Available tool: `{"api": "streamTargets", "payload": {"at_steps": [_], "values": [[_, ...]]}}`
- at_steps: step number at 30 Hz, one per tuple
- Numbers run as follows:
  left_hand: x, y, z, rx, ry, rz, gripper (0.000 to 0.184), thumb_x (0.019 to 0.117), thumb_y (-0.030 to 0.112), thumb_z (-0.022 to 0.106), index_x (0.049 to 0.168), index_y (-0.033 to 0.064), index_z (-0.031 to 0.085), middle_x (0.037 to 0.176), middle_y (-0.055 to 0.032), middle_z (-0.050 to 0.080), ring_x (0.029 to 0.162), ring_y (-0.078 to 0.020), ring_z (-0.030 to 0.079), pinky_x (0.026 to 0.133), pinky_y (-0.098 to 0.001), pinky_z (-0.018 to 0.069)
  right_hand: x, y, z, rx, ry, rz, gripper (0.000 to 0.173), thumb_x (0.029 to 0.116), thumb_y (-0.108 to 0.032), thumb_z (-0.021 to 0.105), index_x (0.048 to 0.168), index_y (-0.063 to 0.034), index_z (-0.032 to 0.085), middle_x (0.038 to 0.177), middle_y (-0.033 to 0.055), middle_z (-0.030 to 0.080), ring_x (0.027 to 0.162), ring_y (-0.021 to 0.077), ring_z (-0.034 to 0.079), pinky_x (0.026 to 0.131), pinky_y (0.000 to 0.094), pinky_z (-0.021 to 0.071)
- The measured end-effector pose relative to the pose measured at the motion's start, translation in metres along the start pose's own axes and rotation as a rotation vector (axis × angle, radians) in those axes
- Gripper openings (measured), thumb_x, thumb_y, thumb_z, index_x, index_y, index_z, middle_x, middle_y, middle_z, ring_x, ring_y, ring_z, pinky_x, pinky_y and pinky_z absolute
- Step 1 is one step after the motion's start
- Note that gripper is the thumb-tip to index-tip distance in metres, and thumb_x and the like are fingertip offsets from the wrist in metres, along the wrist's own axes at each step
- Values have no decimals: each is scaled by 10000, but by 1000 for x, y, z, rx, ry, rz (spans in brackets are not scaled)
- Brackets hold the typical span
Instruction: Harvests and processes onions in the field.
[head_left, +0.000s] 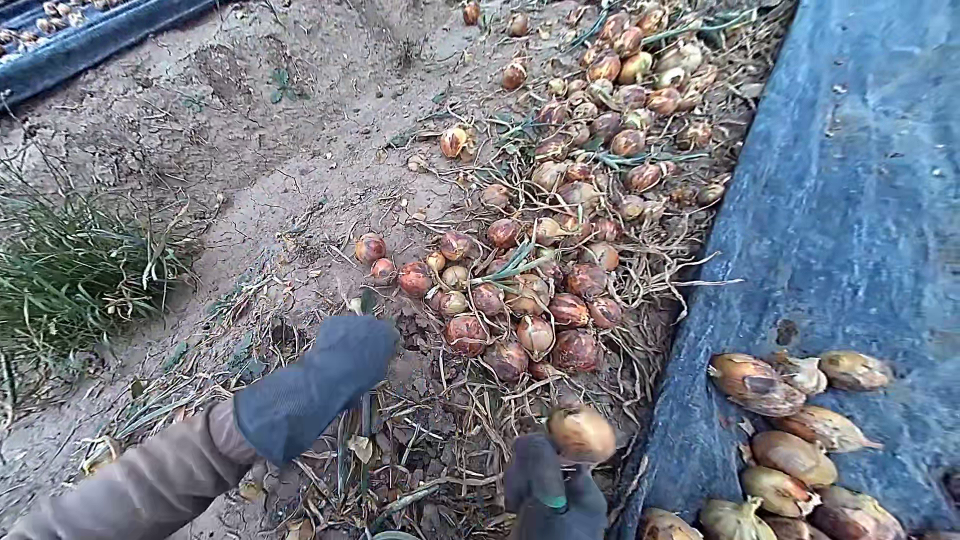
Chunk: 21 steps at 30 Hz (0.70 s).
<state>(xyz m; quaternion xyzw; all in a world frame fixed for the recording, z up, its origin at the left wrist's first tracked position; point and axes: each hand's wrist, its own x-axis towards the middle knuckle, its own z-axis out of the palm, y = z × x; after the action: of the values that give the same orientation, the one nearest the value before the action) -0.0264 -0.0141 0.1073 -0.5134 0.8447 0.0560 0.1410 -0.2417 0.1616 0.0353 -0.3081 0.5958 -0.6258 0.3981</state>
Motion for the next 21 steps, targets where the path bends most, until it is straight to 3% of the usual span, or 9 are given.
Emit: {"api": "streamTargets", "payload": {"at_steps": [2,4,6,8,10,14,18,19,21], "values": [[60,-31,0,-10,-20,-177,593,851,402,769,1408,301,594,1234,-203,648,952,-455,672,674,-641,562,23,-15,-21,75,130,-6,466,1089,-499,345,969,-128,602,534,-29,501,397,121,504,365,309,488],[125,-56,7,-39,-17,-222,1027,653,465,927,1549,425,425,1629,-187,354,1291,-578,482,832,-762,504,30,-25,-23,-14,153,47,403,1098,-390,346,1021,-79,591,553,-8,519,407,137,519,367,316,491],[178,-79,28,-62,-37,-171,1079,539,535,965,1503,414,495,1698,-144,228,1463,-558,293,936,-802,432,19,-24,-11,-107,57,157,347,1067,-364,470,1086,-37,586,585,12,522,433,151,520,386,331,491],[206,-98,49,-42,-32,-70,937,493,611,935,1340,341,638,1589,-166,383,1350,-504,450,874,-726,516,3,-15,0,-142,-46,227,368,1052,-380,534,1108,-24,608,582,29,531,437,166,526,391,341,494],[204,-104,55,-61,-5,-7,730,522,605,909,1160,306,717,1417,-130,543,1214,-420,573,825,-642,566,-12,-6,4,-101,-89,296,381,1049,-407,534,1067,-38,623,571,23,525,434,153,523,397,325,489],[151,-111,74,-330,135,-35,586,630,646,860,1061,267,739,1225,-71,638,1095,-318,630,848,-595,567,-34,10,4,45,-45,452,400,1073,-391,465,1047,-22,618,570,38,538,427,138,520,397,303,488],[84,-62,47,-1154,187,-334,689,800,499,837,1344,147,603,1211,-72,689,1066,-209,689,899,-479,595,-50,31,1,167,36,653,513,1109,-440,328,1095,-8,603,602,47,541,433,141,522,395,299,492],[70,-41,30,-1452,192,-222,620,878,381,796,1385,118,553,1163,-114,708,996,-233,722,831,-457,631,-52,35,2,188,41,691,522,1113,-439,310,1111,-3,597,610,53,542,435,144,523,395,299,490],[75,-16,25,-1698,139,345,595,958,295,703,1453,40,492,1228,-200,683,1031,-315,725,813,-491,652,-58,37,4,202,44,758,535,1118,-446,299,1125,-1,596,616,60,544,440,149,532,392,298,492]]}}
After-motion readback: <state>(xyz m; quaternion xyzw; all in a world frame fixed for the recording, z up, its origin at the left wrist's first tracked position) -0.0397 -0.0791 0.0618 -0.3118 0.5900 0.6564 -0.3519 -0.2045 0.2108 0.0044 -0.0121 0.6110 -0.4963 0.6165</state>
